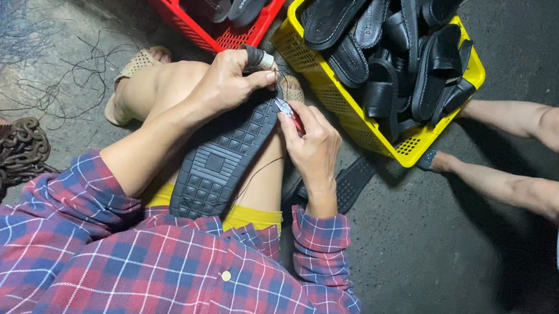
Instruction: The person stitches the soles of black sandals using a needle and thread. They pull thread through the soles of several sandals one at a time while seated near baskets of footwear.
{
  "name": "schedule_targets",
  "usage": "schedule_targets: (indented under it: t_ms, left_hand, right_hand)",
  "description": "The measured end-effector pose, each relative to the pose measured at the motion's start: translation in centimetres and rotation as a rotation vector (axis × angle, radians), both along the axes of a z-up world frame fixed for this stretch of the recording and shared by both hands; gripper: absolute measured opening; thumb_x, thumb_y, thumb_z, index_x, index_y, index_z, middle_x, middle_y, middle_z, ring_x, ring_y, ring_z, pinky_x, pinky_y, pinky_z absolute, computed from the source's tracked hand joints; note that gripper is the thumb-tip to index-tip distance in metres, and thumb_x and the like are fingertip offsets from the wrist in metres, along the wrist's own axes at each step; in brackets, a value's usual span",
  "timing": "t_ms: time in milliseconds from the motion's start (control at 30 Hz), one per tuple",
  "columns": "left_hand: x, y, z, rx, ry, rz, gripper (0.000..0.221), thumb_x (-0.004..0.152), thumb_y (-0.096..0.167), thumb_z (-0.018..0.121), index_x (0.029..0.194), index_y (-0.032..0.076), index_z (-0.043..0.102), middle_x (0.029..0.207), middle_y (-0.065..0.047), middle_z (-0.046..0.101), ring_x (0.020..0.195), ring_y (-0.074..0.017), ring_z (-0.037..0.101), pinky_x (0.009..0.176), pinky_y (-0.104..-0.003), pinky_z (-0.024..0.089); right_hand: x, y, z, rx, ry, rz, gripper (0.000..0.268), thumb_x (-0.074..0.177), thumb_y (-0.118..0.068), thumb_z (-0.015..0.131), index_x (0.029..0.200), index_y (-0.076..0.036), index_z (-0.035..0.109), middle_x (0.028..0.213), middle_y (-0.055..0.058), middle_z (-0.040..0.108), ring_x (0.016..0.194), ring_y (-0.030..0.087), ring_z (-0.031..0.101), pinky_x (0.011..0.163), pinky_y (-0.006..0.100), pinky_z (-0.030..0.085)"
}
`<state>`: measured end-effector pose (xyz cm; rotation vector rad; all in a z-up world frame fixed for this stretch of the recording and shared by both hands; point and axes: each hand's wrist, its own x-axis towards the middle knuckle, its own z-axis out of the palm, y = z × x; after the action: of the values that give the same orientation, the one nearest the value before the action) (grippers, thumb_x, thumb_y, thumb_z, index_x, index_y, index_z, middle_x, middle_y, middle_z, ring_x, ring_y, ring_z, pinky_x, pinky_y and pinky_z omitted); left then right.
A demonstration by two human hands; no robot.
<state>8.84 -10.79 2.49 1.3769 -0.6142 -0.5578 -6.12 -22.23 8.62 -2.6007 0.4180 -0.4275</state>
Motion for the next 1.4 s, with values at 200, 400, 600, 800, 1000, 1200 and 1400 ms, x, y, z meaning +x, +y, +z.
schedule_targets:
  t_ms: [200, 400, 600, 800, 1000, 1200, 1400]
  left_hand:
    - [-0.4, -0.2, -0.3, 0.025, 0.006, 0.010, 0.011, 0.083, 0.006, 0.071, 0.094, 0.005, 0.073, 0.075, -0.010, 0.071, 0.076, -0.0132, 0.066, 0.069, -0.030, 0.053]
    - [-0.7, -1.4, 0.0, -0.189, 0.259, 0.047, 0.004, 0.086, 0.009, 0.069, 0.088, 0.006, 0.071, 0.070, -0.005, 0.068, 0.071, -0.0089, 0.064, 0.073, -0.024, 0.053]
    - [4.6, 4.0, 2.9, -0.110, 0.187, 0.312, 0.010, 0.080, 0.007, 0.068, 0.071, 0.011, 0.066, 0.074, 0.001, 0.068, 0.072, -0.0072, 0.064, 0.076, -0.021, 0.052]
    - [11.7, 18.6, -8.8, 0.635, -0.832, 0.558, 0.026, 0.066, -0.012, 0.048, 0.091, -0.004, 0.045, 0.091, -0.021, 0.050, 0.085, -0.0392, 0.049, 0.077, -0.049, 0.041]
    - [3.7, 21.3, -2.8, 0.789, -1.053, 0.396, 0.028, 0.077, 0.007, 0.067, 0.103, -0.001, 0.074, 0.116, -0.028, 0.059, 0.101, -0.0439, 0.053, 0.088, -0.054, 0.038]
    - [-1.1, 19.3, 0.7, 0.291, -1.001, 0.200, 0.029, 0.089, 0.011, 0.075, 0.079, -0.013, 0.061, 0.101, -0.028, 0.065, 0.085, -0.0415, 0.061, 0.071, -0.047, 0.046]
    - [-7.8, 17.6, 6.7, 0.143, -0.825, -0.172, 0.032, 0.076, 0.022, 0.077, 0.089, -0.006, 0.067, 0.094, -0.027, 0.060, 0.088, -0.0446, 0.058, 0.079, -0.052, 0.049]
  right_hand:
    - [0.3, -0.1, 0.1, -0.055, 0.037, -0.005, 0.019, 0.086, -0.036, 0.069, 0.098, -0.021, 0.069, 0.068, -0.001, 0.059, 0.064, 0.020, 0.065, 0.055, 0.030, 0.051]
    - [0.2, 0.0, 0.1, -0.118, -0.004, 0.053, 0.011, 0.087, -0.032, 0.067, 0.093, -0.023, 0.069, 0.065, -0.002, 0.056, 0.063, 0.019, 0.064, 0.054, 0.027, 0.050]
    - [-3.0, -0.3, 0.8, 0.384, -0.007, -0.087, 0.026, 0.085, -0.010, 0.068, 0.110, -0.007, 0.062, 0.102, 0.006, 0.067, 0.085, 0.015, 0.064, 0.080, 0.026, 0.052]
    - [-8.7, 2.2, -0.9, 0.770, 0.053, -0.090, 0.027, 0.078, -0.007, 0.069, 0.102, -0.010, 0.059, 0.089, 0.000, 0.059, 0.069, 0.005, 0.053, 0.065, 0.018, 0.043]
    - [-11.2, 7.8, -0.8, 0.770, 0.457, 0.239, 0.065, 0.074, -0.021, 0.079, 0.132, -0.008, 0.052, 0.132, 0.007, 0.058, 0.115, 0.012, 0.057, 0.100, 0.024, 0.042]
    - [-11.5, 10.1, -2.5, 0.544, 0.356, 0.104, 0.054, 0.074, -0.021, 0.081, 0.122, -0.009, 0.059, 0.111, 0.004, 0.069, 0.097, 0.009, 0.066, 0.092, 0.020, 0.047]
    - [-11.0, 10.6, -3.6, 0.601, 0.117, 0.045, 0.017, 0.072, -0.006, 0.077, 0.083, -0.018, 0.073, 0.065, 0.003, 0.069, 0.059, 0.009, 0.062, 0.058, 0.025, 0.050]
